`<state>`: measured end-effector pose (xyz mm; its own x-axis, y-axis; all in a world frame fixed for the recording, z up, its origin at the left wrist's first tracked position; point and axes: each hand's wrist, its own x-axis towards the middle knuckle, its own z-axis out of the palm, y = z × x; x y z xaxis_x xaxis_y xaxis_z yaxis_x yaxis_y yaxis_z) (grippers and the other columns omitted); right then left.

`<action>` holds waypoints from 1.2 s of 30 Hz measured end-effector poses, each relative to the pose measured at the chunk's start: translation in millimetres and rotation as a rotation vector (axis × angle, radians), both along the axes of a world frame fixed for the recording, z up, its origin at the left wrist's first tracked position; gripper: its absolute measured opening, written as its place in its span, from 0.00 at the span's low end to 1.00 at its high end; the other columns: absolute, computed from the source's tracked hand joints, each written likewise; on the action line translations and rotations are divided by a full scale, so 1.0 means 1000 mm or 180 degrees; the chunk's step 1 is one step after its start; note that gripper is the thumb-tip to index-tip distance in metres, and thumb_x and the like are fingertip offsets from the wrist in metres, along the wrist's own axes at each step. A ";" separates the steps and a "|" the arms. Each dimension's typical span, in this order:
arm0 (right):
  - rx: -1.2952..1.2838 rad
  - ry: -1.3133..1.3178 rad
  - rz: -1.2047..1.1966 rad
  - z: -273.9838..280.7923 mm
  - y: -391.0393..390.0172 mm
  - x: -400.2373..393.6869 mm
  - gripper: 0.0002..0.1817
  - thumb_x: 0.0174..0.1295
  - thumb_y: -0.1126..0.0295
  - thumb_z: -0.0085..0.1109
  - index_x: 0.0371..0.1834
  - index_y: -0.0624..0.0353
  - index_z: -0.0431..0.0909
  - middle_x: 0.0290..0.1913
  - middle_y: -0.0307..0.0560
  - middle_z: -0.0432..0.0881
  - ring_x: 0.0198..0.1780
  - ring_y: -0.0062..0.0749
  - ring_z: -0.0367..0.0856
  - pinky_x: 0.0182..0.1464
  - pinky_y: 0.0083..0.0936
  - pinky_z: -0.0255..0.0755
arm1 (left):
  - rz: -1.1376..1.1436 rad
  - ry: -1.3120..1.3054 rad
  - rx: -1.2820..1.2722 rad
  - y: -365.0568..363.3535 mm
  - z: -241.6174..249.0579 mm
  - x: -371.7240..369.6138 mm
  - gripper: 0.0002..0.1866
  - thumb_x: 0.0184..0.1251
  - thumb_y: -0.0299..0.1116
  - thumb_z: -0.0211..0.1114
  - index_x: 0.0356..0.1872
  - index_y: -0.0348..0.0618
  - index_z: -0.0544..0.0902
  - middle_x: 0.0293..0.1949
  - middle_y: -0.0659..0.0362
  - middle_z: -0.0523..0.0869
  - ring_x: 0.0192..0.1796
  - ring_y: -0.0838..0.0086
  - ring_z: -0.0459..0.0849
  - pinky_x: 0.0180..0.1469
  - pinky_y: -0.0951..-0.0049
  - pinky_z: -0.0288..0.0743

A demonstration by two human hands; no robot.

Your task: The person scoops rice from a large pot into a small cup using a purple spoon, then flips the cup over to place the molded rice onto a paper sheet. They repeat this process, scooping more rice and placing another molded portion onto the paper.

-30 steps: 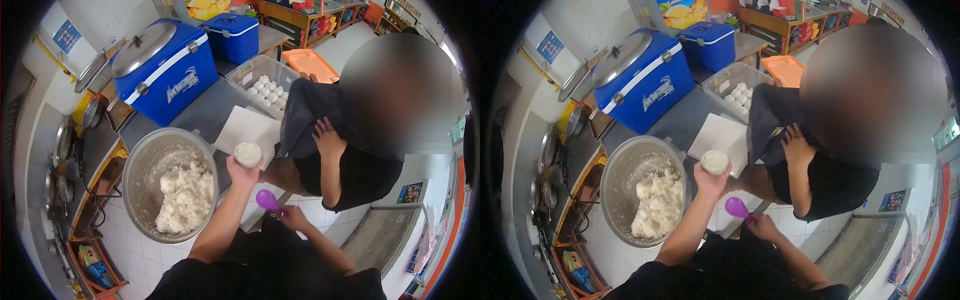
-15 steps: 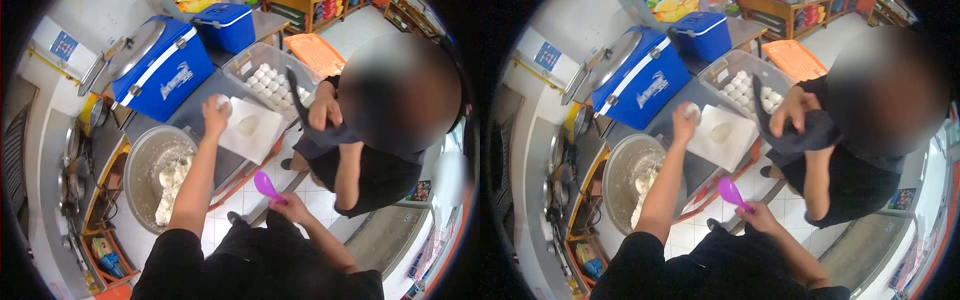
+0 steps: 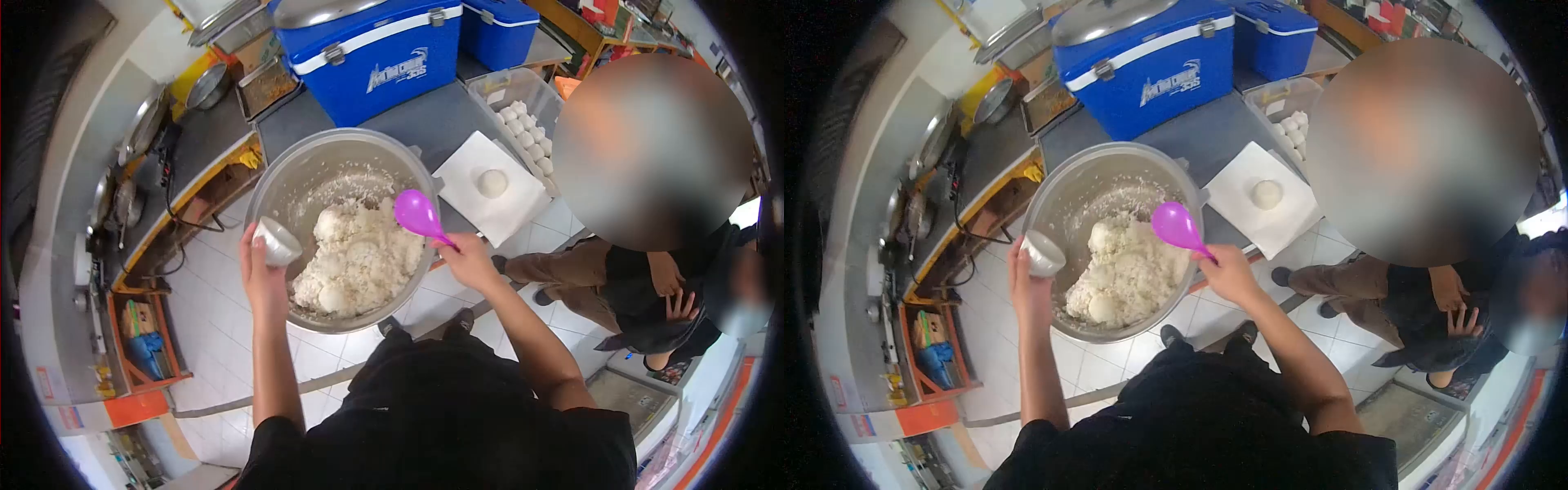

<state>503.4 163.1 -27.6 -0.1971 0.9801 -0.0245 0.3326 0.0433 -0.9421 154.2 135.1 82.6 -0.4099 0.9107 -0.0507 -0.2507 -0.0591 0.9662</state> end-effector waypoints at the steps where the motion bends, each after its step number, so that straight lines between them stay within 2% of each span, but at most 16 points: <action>1: -0.0379 0.0271 -0.0065 0.014 -0.005 -0.005 0.11 0.67 0.73 0.58 0.46 0.65 0.88 0.25 0.43 0.84 0.27 0.28 0.78 0.33 0.28 0.72 | -0.0017 0.0005 -0.0079 -0.016 0.009 -0.012 0.24 0.84 0.44 0.54 0.73 0.47 0.68 0.69 0.53 0.75 0.71 0.61 0.75 0.70 0.55 0.73; 2: -0.0734 0.0539 -0.0132 0.034 -0.010 -0.010 0.11 0.67 0.74 0.57 0.46 0.66 0.87 0.23 0.40 0.82 0.24 0.27 0.77 0.32 0.27 0.71 | -0.0030 0.0010 -0.0131 -0.028 0.011 -0.026 0.24 0.84 0.45 0.52 0.73 0.46 0.68 0.69 0.53 0.74 0.71 0.60 0.74 0.70 0.55 0.73; 4: -0.1602 0.1453 -0.0032 0.059 -0.012 -0.019 0.12 0.66 0.76 0.53 0.46 0.69 0.84 0.18 0.29 0.68 0.17 0.19 0.62 0.24 0.21 0.60 | 0.0040 -0.0500 -0.0167 -0.050 0.000 -0.052 0.25 0.85 0.48 0.49 0.73 0.47 0.67 0.69 0.54 0.75 0.72 0.61 0.75 0.70 0.55 0.73; 7: -0.2267 0.2506 0.0175 0.082 -0.017 -0.056 0.13 0.66 0.76 0.51 0.48 0.71 0.81 0.18 0.26 0.56 0.15 0.14 0.51 0.22 0.20 0.49 | -0.0153 -0.0987 -0.0362 -0.066 -0.019 -0.070 0.25 0.86 0.52 0.45 0.72 0.49 0.69 0.66 0.57 0.78 0.69 0.64 0.77 0.70 0.56 0.73; 8: -0.2319 0.2724 0.0376 0.089 -0.021 -0.075 0.14 0.68 0.76 0.49 0.50 0.73 0.80 0.18 0.25 0.54 0.16 0.14 0.51 0.20 0.21 0.45 | -0.0221 -0.1119 -0.0540 -0.062 -0.027 -0.065 0.24 0.85 0.51 0.46 0.70 0.50 0.72 0.66 0.58 0.79 0.69 0.66 0.77 0.69 0.58 0.73; 9: -0.2412 0.2745 0.0544 0.097 -0.027 -0.097 0.14 0.69 0.76 0.49 0.50 0.73 0.80 0.18 0.25 0.54 0.16 0.14 0.51 0.20 0.21 0.45 | -0.0576 -0.1024 -0.0530 -0.060 -0.035 -0.060 0.22 0.83 0.49 0.49 0.67 0.49 0.74 0.65 0.59 0.79 0.68 0.68 0.77 0.69 0.60 0.72; 11: -0.2557 0.2802 0.0890 0.114 -0.034 -0.139 0.14 0.70 0.76 0.50 0.51 0.72 0.81 0.18 0.26 0.54 0.16 0.14 0.51 0.20 0.21 0.45 | -0.1092 -0.1710 -0.0178 -0.051 -0.049 -0.045 0.21 0.79 0.46 0.51 0.65 0.50 0.75 0.62 0.62 0.79 0.65 0.68 0.78 0.68 0.60 0.72; 15: -0.2795 0.2486 0.0873 0.141 -0.039 -0.180 0.17 0.71 0.76 0.51 0.59 0.70 0.81 0.18 0.25 0.53 0.16 0.14 0.50 0.19 0.21 0.45 | -0.1245 -0.2350 0.0280 -0.048 -0.047 -0.042 0.22 0.73 0.46 0.51 0.63 0.49 0.73 0.62 0.60 0.79 0.65 0.65 0.79 0.68 0.58 0.72; 19: -0.2769 0.2123 0.0470 0.138 -0.039 -0.182 0.18 0.73 0.73 0.52 0.62 0.67 0.80 0.19 0.25 0.54 0.16 0.13 0.50 0.20 0.20 0.45 | -0.0979 -0.1597 0.0643 -0.050 -0.044 -0.048 0.22 0.70 0.46 0.50 0.60 0.49 0.71 0.60 0.56 0.80 0.64 0.63 0.79 0.68 0.57 0.73; 21: -0.2681 0.1959 0.0220 0.138 -0.038 -0.177 0.17 0.75 0.70 0.52 0.62 0.64 0.80 0.20 0.24 0.53 0.18 0.11 0.49 0.20 0.19 0.44 | -0.0954 -0.1570 0.0613 -0.049 -0.050 -0.056 0.22 0.70 0.46 0.50 0.60 0.49 0.71 0.60 0.56 0.80 0.64 0.62 0.80 0.68 0.56 0.74; 24: -0.2597 0.1858 -0.0039 0.131 -0.033 -0.163 0.15 0.77 0.65 0.53 0.57 0.59 0.83 0.18 0.33 0.65 0.16 0.22 0.64 0.20 0.24 0.56 | -0.0819 -0.1702 0.0515 -0.049 -0.058 -0.070 0.21 0.71 0.47 0.49 0.59 0.48 0.70 0.63 0.54 0.80 0.65 0.61 0.80 0.66 0.55 0.75; 27: 0.0866 -0.1298 0.0646 0.072 -0.017 -0.137 0.15 0.78 0.62 0.52 0.51 0.59 0.84 0.25 0.48 0.81 0.26 0.42 0.83 0.28 0.36 0.73 | -0.0495 -0.1844 0.0417 -0.051 -0.076 -0.089 0.25 0.77 0.51 0.44 0.62 0.45 0.72 0.62 0.52 0.82 0.62 0.56 0.83 0.58 0.53 0.80; 28: 0.0378 -0.2304 0.0620 0.096 -0.020 -0.144 0.14 0.74 0.63 0.52 0.46 0.61 0.84 0.39 0.56 0.87 0.42 0.52 0.88 0.41 0.46 0.80 | -0.0336 -0.1918 0.0224 -0.055 -0.080 -0.099 0.27 0.78 0.53 0.42 0.63 0.45 0.73 0.60 0.51 0.83 0.61 0.55 0.84 0.56 0.53 0.81; 30: 0.0756 -0.2889 0.1119 0.068 -0.015 -0.143 0.12 0.71 0.66 0.54 0.45 0.61 0.84 0.40 0.55 0.87 0.42 0.49 0.89 0.41 0.46 0.82 | -0.0087 -0.2028 -0.0103 -0.064 -0.063 -0.102 0.33 0.83 0.60 0.35 0.66 0.43 0.74 0.54 0.50 0.86 0.56 0.50 0.86 0.50 0.54 0.82; 33: 0.0935 -0.3274 0.1810 0.058 -0.013 -0.157 0.11 0.65 0.70 0.55 0.44 0.61 0.84 0.39 0.56 0.87 0.41 0.51 0.89 0.43 0.46 0.84 | 0.0073 -0.1793 -0.0185 -0.078 -0.058 -0.117 0.35 0.84 0.62 0.33 0.66 0.43 0.74 0.55 0.50 0.86 0.55 0.49 0.86 0.49 0.55 0.83; 36: 0.0607 -0.3339 0.2345 0.048 -0.014 -0.170 0.12 0.65 0.71 0.54 0.43 0.64 0.85 0.39 0.59 0.88 0.39 0.55 0.89 0.43 0.47 0.83 | 0.0464 -0.1313 -0.0237 -0.084 -0.055 -0.120 0.29 0.85 0.58 0.38 0.66 0.46 0.73 0.56 0.54 0.84 0.59 0.60 0.84 0.54 0.59 0.81</action>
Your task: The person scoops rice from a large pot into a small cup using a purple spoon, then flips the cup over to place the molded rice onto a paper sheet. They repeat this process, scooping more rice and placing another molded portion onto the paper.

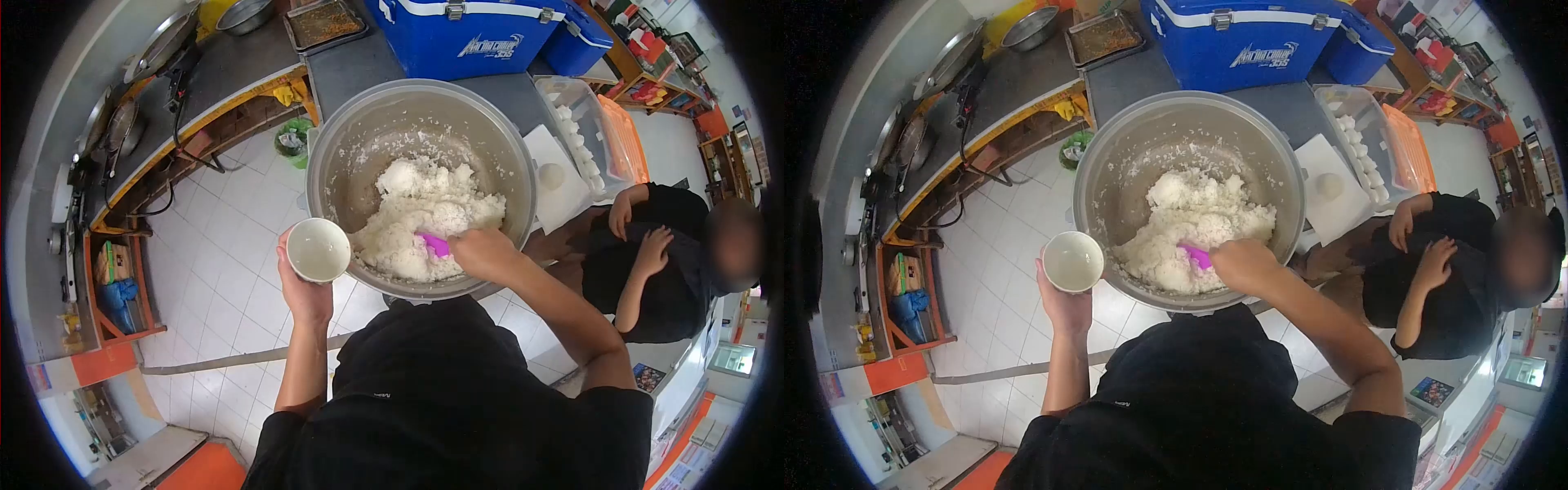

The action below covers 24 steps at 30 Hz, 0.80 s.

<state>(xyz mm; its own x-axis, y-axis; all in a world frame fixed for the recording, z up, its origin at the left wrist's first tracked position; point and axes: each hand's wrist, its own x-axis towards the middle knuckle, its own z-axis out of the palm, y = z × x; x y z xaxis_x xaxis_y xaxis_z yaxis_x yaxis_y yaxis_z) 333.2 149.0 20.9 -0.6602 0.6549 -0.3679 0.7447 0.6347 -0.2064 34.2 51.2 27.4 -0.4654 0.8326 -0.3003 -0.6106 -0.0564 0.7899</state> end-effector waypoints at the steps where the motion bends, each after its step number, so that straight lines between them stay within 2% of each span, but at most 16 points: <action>1: -0.0165 -0.0026 0.0033 -0.003 -0.001 -0.005 0.12 0.64 0.71 0.54 0.42 0.65 0.86 0.39 0.60 0.88 0.39 0.57 0.89 0.44 0.49 0.83 | 0.0101 0.0208 -0.0111 -0.001 0.008 0.002 0.28 0.85 0.57 0.40 0.66 0.47 0.73 0.57 0.55 0.83 0.60 0.63 0.84 0.55 0.60 0.80; 4: -0.0723 0.0178 0.0108 -0.021 -0.001 -0.016 0.13 0.68 0.69 0.53 0.35 0.67 0.85 0.34 0.64 0.86 0.37 0.58 0.87 0.43 0.48 0.80 | -0.0136 0.0800 -0.0127 -0.007 0.021 0.006 0.20 0.86 0.45 0.45 0.65 0.45 0.72 0.57 0.56 0.80 0.63 0.68 0.77 0.64 0.64 0.73; 5: -0.0908 0.0300 0.0124 -0.028 0.001 -0.019 0.15 0.69 0.68 0.52 0.33 0.67 0.84 0.31 0.65 0.84 0.37 0.58 0.87 0.43 0.48 0.79 | -0.0311 0.1222 -0.0227 -0.009 0.019 0.005 0.19 0.85 0.43 0.46 0.65 0.44 0.72 0.57 0.56 0.80 0.62 0.69 0.76 0.64 0.66 0.72; 8: -0.1488 0.1060 0.0247 -0.041 0.023 -0.010 0.15 0.70 0.67 0.54 0.33 0.68 0.85 0.31 0.67 0.83 0.34 0.57 0.84 0.42 0.46 0.76 | -0.0746 0.2338 -0.0313 -0.010 0.018 0.006 0.17 0.83 0.36 0.50 0.65 0.40 0.71 0.56 0.54 0.79 0.59 0.73 0.74 0.65 0.72 0.66; 11: -0.1811 0.1411 0.0076 -0.007 0.031 -0.003 0.13 0.67 0.67 0.57 0.38 0.66 0.86 0.32 0.65 0.83 0.35 0.56 0.85 0.42 0.46 0.75 | -0.1096 0.2489 -0.0237 -0.006 0.016 0.015 0.16 0.83 0.33 0.51 0.64 0.39 0.72 0.54 0.55 0.80 0.57 0.74 0.75 0.63 0.72 0.68; 13: -0.1557 0.1492 -0.0022 0.023 0.035 -0.002 0.12 0.67 0.66 0.58 0.38 0.63 0.87 0.31 0.62 0.83 0.34 0.55 0.84 0.42 0.46 0.75 | -0.1218 0.2213 -0.0324 0.002 0.012 0.023 0.15 0.84 0.35 0.51 0.64 0.41 0.72 0.54 0.56 0.80 0.56 0.76 0.76 0.62 0.72 0.69; 15: -0.0981 0.1638 -0.0101 0.065 0.035 -0.003 0.11 0.67 0.66 0.57 0.37 0.62 0.87 0.30 0.61 0.83 0.34 0.53 0.85 0.42 0.47 0.75 | -0.1286 0.1169 -0.0432 0.017 0.002 0.035 0.15 0.85 0.37 0.50 0.63 0.42 0.73 0.55 0.58 0.80 0.55 0.76 0.76 0.61 0.73 0.70; 16: -0.0426 0.1564 -0.0181 0.074 0.033 -0.005 0.12 0.67 0.65 0.58 0.35 0.62 0.86 0.30 0.60 0.83 0.35 0.54 0.86 0.41 0.47 0.76 | -0.1390 0.0718 -0.0482 0.026 -0.002 0.042 0.17 0.86 0.39 0.46 0.64 0.43 0.74 0.60 0.55 0.80 0.61 0.70 0.79 0.64 0.66 0.73; 19: 0.0921 0.1103 -0.0519 0.106 0.009 -0.022 0.12 0.68 0.66 0.59 0.34 0.62 0.86 0.29 0.58 0.84 0.34 0.55 0.87 0.38 0.48 0.78 | -0.1785 -0.1354 -0.0236 0.050 0.003 0.063 0.22 0.84 0.43 0.42 0.68 0.43 0.73 0.67 0.51 0.79 0.68 0.60 0.78 0.68 0.52 0.74; 22: 0.1548 0.1524 -0.0780 0.103 -0.005 -0.026 0.11 0.69 0.68 0.58 0.33 0.62 0.86 0.29 0.58 0.86 0.32 0.53 0.88 0.36 0.48 0.79 | -0.1854 -0.1862 0.0151 0.063 -0.011 0.073 0.28 0.80 0.45 0.41 0.72 0.41 0.71 0.72 0.48 0.75 0.73 0.52 0.75 0.70 0.42 0.73; 24: 0.1513 0.2131 -0.1201 0.097 -0.003 -0.008 0.12 0.71 0.68 0.57 0.33 0.62 0.86 0.29 0.58 0.86 0.32 0.53 0.87 0.36 0.49 0.78 | -0.1672 -0.1857 0.0275 0.067 -0.015 0.074 0.30 0.77 0.45 0.44 0.72 0.39 0.71 0.72 0.47 0.76 0.71 0.52 0.77 0.69 0.42 0.73</action>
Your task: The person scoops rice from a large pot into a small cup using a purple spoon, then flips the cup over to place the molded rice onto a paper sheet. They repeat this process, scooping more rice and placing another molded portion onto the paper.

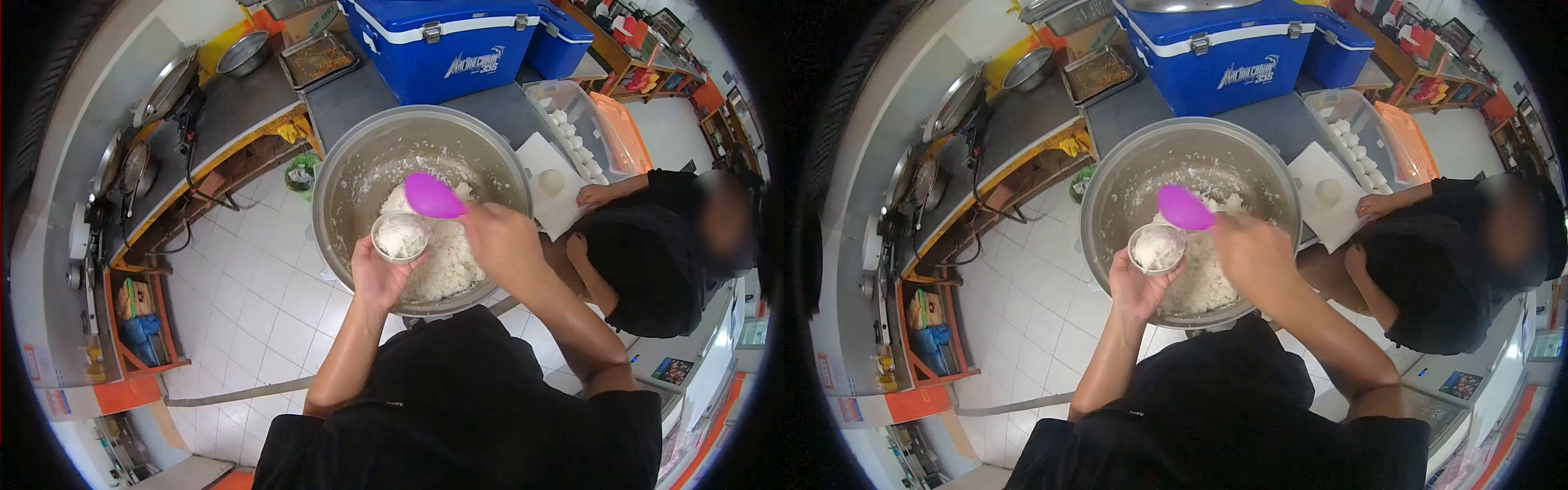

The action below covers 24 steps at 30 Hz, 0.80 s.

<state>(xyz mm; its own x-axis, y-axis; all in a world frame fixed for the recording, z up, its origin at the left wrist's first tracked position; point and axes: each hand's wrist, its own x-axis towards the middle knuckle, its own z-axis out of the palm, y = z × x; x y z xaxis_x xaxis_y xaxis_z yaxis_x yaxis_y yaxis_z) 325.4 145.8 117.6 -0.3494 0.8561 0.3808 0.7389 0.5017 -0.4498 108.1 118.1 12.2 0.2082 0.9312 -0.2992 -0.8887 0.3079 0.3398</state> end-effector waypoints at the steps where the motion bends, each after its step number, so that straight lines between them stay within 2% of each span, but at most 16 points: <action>1: -0.0021 0.0344 -0.0109 -0.006 0.000 0.008 0.13 0.72 0.68 0.56 0.33 0.62 0.86 0.29 0.58 0.86 0.32 0.53 0.87 0.36 0.49 0.78 | 0.0116 -0.0015 0.0016 -0.001 -0.003 0.000 0.31 0.75 0.46 0.45 0.73 0.38 0.71 0.71 0.47 0.76 0.70 0.51 0.77 0.69 0.42 0.73; 2: -0.0870 0.0632 -0.0179 -0.015 -0.005 0.013 0.14 0.73 0.67 0.56 0.33 0.63 0.85 0.30 0.59 0.85 0.33 0.55 0.86 0.37 0.49 0.77 | 0.0159 0.0003 0.0168 0.000 -0.009 -0.001 0.28 0.75 0.46 0.46 0.71 0.43 0.72 0.70 0.49 0.77 0.70 0.54 0.77 0.70 0.44 0.72; 4: -0.2568 0.1197 -0.0313 -0.037 -0.021 0.019 0.15 0.75 0.65 0.56 0.34 0.64 0.85 0.30 0.61 0.85 0.35 0.60 0.85 0.38 0.48 0.76 | 0.0500 0.0398 0.0409 0.002 -0.007 0.006 0.25 0.74 0.45 0.48 0.67 0.48 0.73 0.68 0.53 0.79 0.69 0.58 0.77 0.70 0.47 0.71; 6: -0.1957 0.1020 -0.0009 -0.059 -0.032 -0.005 0.16 0.75 0.63 0.56 0.38 0.65 0.86 0.28 0.61 0.83 0.32 0.56 0.83 0.36 0.44 0.75 | 0.0715 0.0866 0.0545 0.003 -0.003 0.020 0.17 0.73 0.43 0.51 0.60 0.55 0.72 0.62 0.59 0.80 0.68 0.65 0.77 0.70 0.52 0.70; 7: -0.1672 0.0939 0.0127 -0.065 -0.039 -0.013 0.16 0.76 0.63 0.57 0.40 0.65 0.87 0.27 0.61 0.82 0.30 0.53 0.83 0.35 0.42 0.74 | 0.0566 0.0905 0.0539 0.000 -0.003 0.019 0.17 0.74 0.41 0.50 0.60 0.54 0.72 0.62 0.59 0.80 0.67 0.65 0.78 0.69 0.53 0.71; 9: -0.1631 0.0591 0.0379 -0.065 -0.031 -0.002 0.15 0.76 0.63 0.57 0.41 0.64 0.87 0.27 0.61 0.81 0.29 0.51 0.82 0.35 0.40 0.73 | 0.0295 0.0975 0.0601 0.005 -0.003 0.011 0.17 0.75 0.38 0.48 0.62 0.53 0.71 0.62 0.59 0.79 0.66 0.66 0.78 0.67 0.55 0.72; 10: -0.1624 0.0419 0.0509 -0.064 -0.027 0.004 0.15 0.76 0.63 0.57 0.41 0.64 0.87 0.27 0.62 0.81 0.29 0.49 0.82 0.35 0.39 0.73 | 0.0120 0.0951 0.0674 0.005 -0.005 0.007 0.16 0.77 0.39 0.48 0.62 0.54 0.71 0.62 0.59 0.79 0.66 0.66 0.78 0.67 0.55 0.72; 13: -0.2743 0.1343 0.0100 -0.039 -0.010 0.028 0.14 0.76 0.66 0.58 0.37 0.65 0.85 0.21 0.56 0.76 0.21 0.45 0.70 0.29 0.35 0.67 | 0.0450 0.1326 0.0252 0.004 -0.004 0.014 0.16 0.79 0.40 0.48 0.63 0.55 0.70 0.62 0.59 0.79 0.66 0.66 0.78 0.67 0.55 0.72; 14: -0.2117 0.1137 0.0069 -0.040 -0.014 0.022 0.12 0.75 0.67 0.58 0.38 0.64 0.85 0.22 0.58 0.78 0.21 0.51 0.73 0.30 0.37 0.69 | 0.0579 0.1364 0.0294 0.005 -0.003 0.021 0.16 0.80 0.40 0.48 0.63 0.55 0.70 0.62 0.59 0.79 0.66 0.65 0.77 0.67 0.55 0.72; 17: -0.0849 0.0942 0.0314 -0.079 -0.041 -0.016 0.11 0.75 0.69 0.57 0.43 0.64 0.87 0.19 0.44 0.77 0.21 0.26 0.74 0.28 0.28 0.66 | 0.0723 0.1353 0.0390 -0.002 -0.005 0.029 0.15 0.80 0.40 0.48 0.63 0.56 0.69 0.62 0.59 0.79 0.67 0.65 0.77 0.68 0.54 0.72; 18: -0.0774 0.0760 0.0461 -0.084 -0.035 -0.015 0.11 0.75 0.69 0.57 0.44 0.64 0.87 0.20 0.33 0.75 0.24 0.15 0.69 0.29 0.23 0.65 | 0.0645 0.1243 0.0450 -0.004 -0.010 0.024 0.15 0.80 0.40 0.48 0.63 0.56 0.69 0.62 0.59 0.78 0.67 0.65 0.77 0.69 0.54 0.71; 20: -0.1442 0.1364 0.0541 -0.077 -0.014 0.008 0.12 0.76 0.68 0.56 0.41 0.64 0.87 0.20 0.33 0.75 0.23 0.16 0.69 0.28 0.24 0.65 | 0.0604 0.1073 0.0566 -0.002 -0.008 0.017 0.15 0.79 0.42 0.49 0.61 0.55 0.69 0.63 0.59 0.78 0.68 0.65 0.77 0.69 0.53 0.71; 22: -0.2712 0.1799 -0.0029 -0.050 -0.001 0.020 0.14 0.77 0.65 0.56 0.40 0.62 0.87 0.20 0.30 0.72 0.23 0.15 0.67 0.27 0.24 0.62 | 0.0608 0.0875 0.0771 -0.003 -0.002 0.012 0.19 0.74 0.44 0.53 0.61 0.54 0.70 0.63 0.59 0.78 0.68 0.64 0.76 0.72 0.53 0.69; 24: -0.2924 0.1378 0.0375 -0.050 -0.004 0.009 0.15 0.78 0.63 0.55 0.40 0.62 0.87 0.20 0.29 0.70 0.22 0.14 0.65 0.27 0.24 0.60 | 0.0557 0.0841 0.0789 -0.004 0.001 0.011 0.21 0.71 0.45 0.54 0.62 0.54 0.70 0.63 0.59 0.78 0.69 0.63 0.76 0.73 0.52 0.68</action>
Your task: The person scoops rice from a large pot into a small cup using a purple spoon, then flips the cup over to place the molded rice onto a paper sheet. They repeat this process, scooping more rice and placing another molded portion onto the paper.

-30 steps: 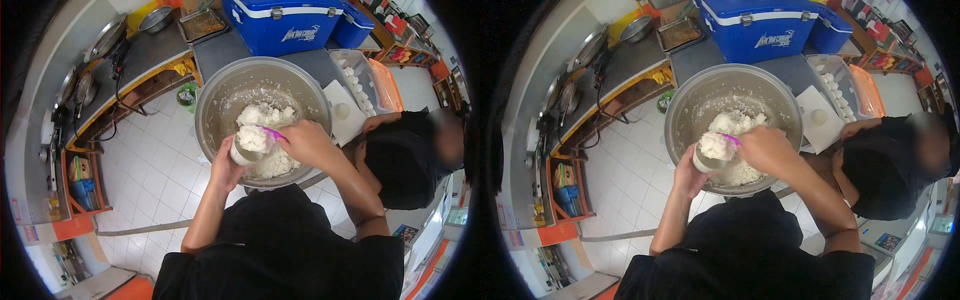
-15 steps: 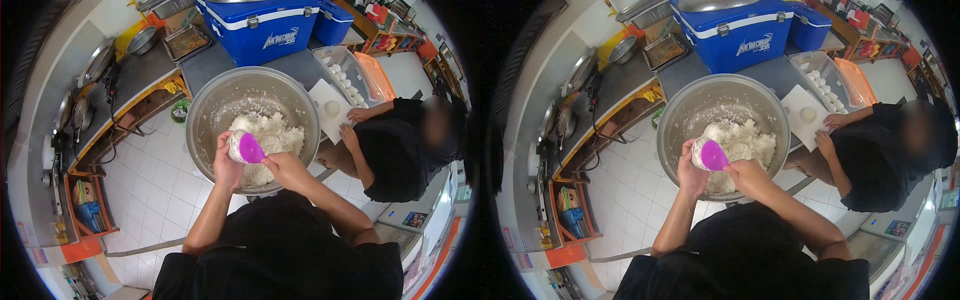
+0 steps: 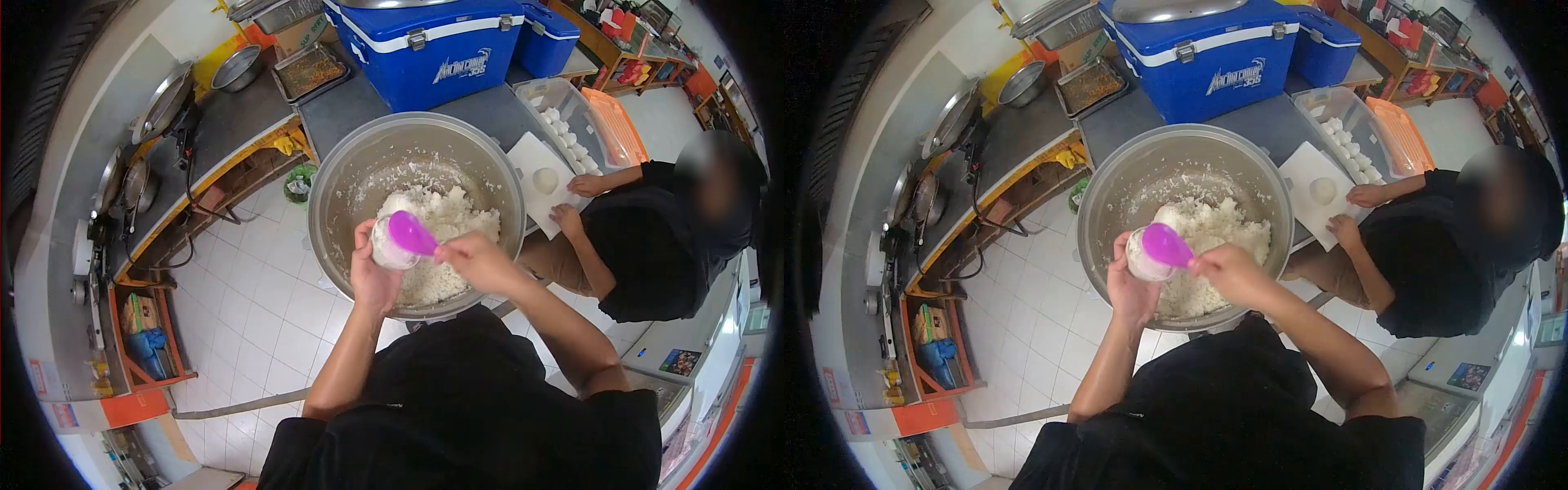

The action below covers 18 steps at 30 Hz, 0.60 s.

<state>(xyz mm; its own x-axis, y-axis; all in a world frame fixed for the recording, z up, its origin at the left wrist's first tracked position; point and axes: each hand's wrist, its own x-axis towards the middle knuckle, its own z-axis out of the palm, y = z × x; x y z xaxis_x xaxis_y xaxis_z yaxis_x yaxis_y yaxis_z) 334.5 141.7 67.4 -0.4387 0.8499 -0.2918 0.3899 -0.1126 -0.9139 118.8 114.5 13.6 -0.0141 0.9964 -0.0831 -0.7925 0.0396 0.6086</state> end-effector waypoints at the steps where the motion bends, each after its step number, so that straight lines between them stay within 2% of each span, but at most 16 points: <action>1: -0.0040 -0.0092 0.0265 -0.001 -0.003 -0.004 0.16 0.78 0.63 0.55 0.40 0.62 0.88 0.19 0.28 0.68 0.22 0.14 0.64 0.26 0.23 0.59 | -0.0022 0.0035 -0.0039 0.003 -0.004 -0.001 0.21 0.71 0.44 0.53 0.62 0.54 0.70 0.63 0.60 0.78 0.69 0.64 0.76 0.72 0.52 0.68; 4: -0.1984 0.1145 -0.0271 -0.003 0.027 0.023 0.16 0.77 0.61 0.57 0.38 0.61 0.88 0.18 0.35 0.73 0.21 0.23 0.69 0.27 0.30 0.64 | -0.0163 0.0242 0.0009 0.005 -0.004 -0.006 0.21 0.70 0.43 0.54 0.62 0.55 0.70 0.62 0.59 0.78 0.68 0.64 0.76 0.71 0.53 0.69; 7: 0.1505 -0.0084 0.0460 -0.032 0.006 -0.012 0.15 0.76 0.59 0.58 0.43 0.60 0.86 0.24 0.46 0.81 0.23 0.40 0.75 0.32 0.37 0.70 | -0.0066 0.0449 -0.0069 0.001 -0.008 -0.012 0.20 0.73 0.40 0.53 0.63 0.53 0.70 0.62 0.58 0.78 0.68 0.64 0.76 0.71 0.55 0.69; 8: 0.1209 -0.0904 0.0690 -0.020 0.013 -0.005 0.14 0.74 0.59 0.58 0.48 0.58 0.84 0.34 0.53 0.87 0.33 0.52 0.84 0.40 0.44 0.77 | -0.0006 0.0524 -0.0104 0.006 -0.008 -0.016 0.19 0.74 0.39 0.52 0.63 0.52 0.70 0.62 0.58 0.78 0.69 0.65 0.76 0.71 0.56 0.69; 9: 0.1439 -0.1191 0.0548 -0.008 0.013 -0.001 0.13 0.74 0.60 0.57 0.48 0.57 0.84 0.34 0.53 0.87 0.36 0.53 0.85 0.40 0.46 0.77 | 0.0061 0.0598 -0.0131 0.008 -0.009 -0.021 0.18 0.75 0.37 0.52 0.63 0.51 0.69 0.62 0.58 0.78 0.69 0.65 0.76 0.71 0.57 0.69; 10: 0.1684 -0.1484 0.0412 0.001 0.013 0.005 0.12 0.73 0.61 0.57 0.48 0.55 0.84 0.35 0.54 0.87 0.39 0.54 0.86 0.40 0.48 0.78 | 0.0278 0.0704 -0.0177 0.007 -0.007 -0.026 0.20 0.85 0.52 0.47 0.64 0.52 0.70 0.63 0.56 0.80 0.66 0.63 0.80 0.66 0.53 0.75; 11: 0.1943 -0.1779 0.0286 0.007 0.013 0.011 0.11 0.73 0.62 0.56 0.48 0.54 0.85 0.36 0.55 0.87 0.42 0.55 0.87 0.39 0.51 0.78 | 0.0419 0.0754 -0.0347 0.004 -0.003 -0.031 0.22 0.85 0.53 0.45 0.65 0.51 0.70 0.63 0.54 0.81 0.64 0.62 0.82 0.64 0.53 0.78; 12: 0.1872 -0.2177 0.0486 0.008 0.009 0.016 0.11 0.70 0.66 0.55 0.44 0.56 0.86 0.36 0.54 0.88 0.43 0.55 0.89 0.43 0.52 0.81 | 0.0571 0.0800 -0.0522 0.000 0.008 -0.034 0.24 0.85 0.55 0.44 0.66 0.50 0.70 0.63 0.53 0.81 0.63 0.61 0.83 0.62 0.53 0.80; 13: 0.1790 -0.2432 0.0725 0.002 0.003 0.019 0.11 0.70 0.67 0.54 0.44 0.56 0.87 0.37 0.54 0.89 0.43 0.56 0.89 0.44 0.51 0.81 | 0.0715 0.0846 -0.0688 -0.002 0.014 -0.040 0.26 0.85 0.56 0.42 0.68 0.49 0.70 0.63 0.52 0.82 0.61 0.59 0.85 0.60 0.53 0.82; 14: 0.1696 -0.2686 0.0948 -0.008 -0.006 0.021 0.12 0.69 0.68 0.54 0.45 0.57 0.87 0.37 0.54 0.89 0.43 0.56 0.89 0.45 0.51 0.81 | 0.0688 0.0913 -0.0992 -0.005 0.014 -0.049 0.36 0.83 0.64 0.36 0.69 0.43 0.72 0.60 0.46 0.85 0.49 0.55 0.90 0.39 0.61 0.90; 15: 0.1599 -0.2939 0.1164 -0.014 -0.013 0.022 0.12 0.68 0.69 0.53 0.46 0.57 0.87 0.38 0.54 0.89 0.43 0.57 0.89 0.45 0.51 0.82 | 0.0603 0.0857 -0.0955 -0.009 0.014 -0.059 0.38 0.82 0.66 0.34 0.68 0.41 0.72 0.57 0.44 0.86 0.44 0.55 0.91 0.33 0.65 0.87; 17: 0.1285 -0.2898 0.1347 -0.017 -0.022 0.012 0.13 0.67 0.71 0.52 0.44 0.60 0.88 0.40 0.56 0.90 0.43 0.57 0.89 0.46 0.50 0.82 | 0.0439 0.0744 -0.0874 -0.018 0.015 -0.073 0.43 0.80 0.69 0.30 0.66 0.37 0.74 0.53 0.41 0.88 0.35 0.55 0.91 0.20 0.73 0.82; 18: 0.1126 -0.2868 0.1437 -0.019 -0.025 0.007 0.14 0.66 0.71 0.51 0.44 0.61 0.88 0.41 0.58 0.90 0.43 0.58 0.90 0.47 0.50 0.83 | 0.0396 0.0641 -0.0986 -0.021 0.023 -0.072 0.46 0.78 0.71 0.27 0.65 0.36 0.74 0.50 0.39 0.88 0.29 0.56 0.90 0.12 0.76 0.74</action>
<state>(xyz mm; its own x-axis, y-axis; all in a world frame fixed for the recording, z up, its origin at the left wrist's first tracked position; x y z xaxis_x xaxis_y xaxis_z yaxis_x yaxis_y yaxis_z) 341.0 117.1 48.1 -0.4795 0.7626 -0.4342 0.8774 0.4263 -0.2202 46.8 93.0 36.6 -0.1799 0.9143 -0.3630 -0.6687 0.1570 0.7268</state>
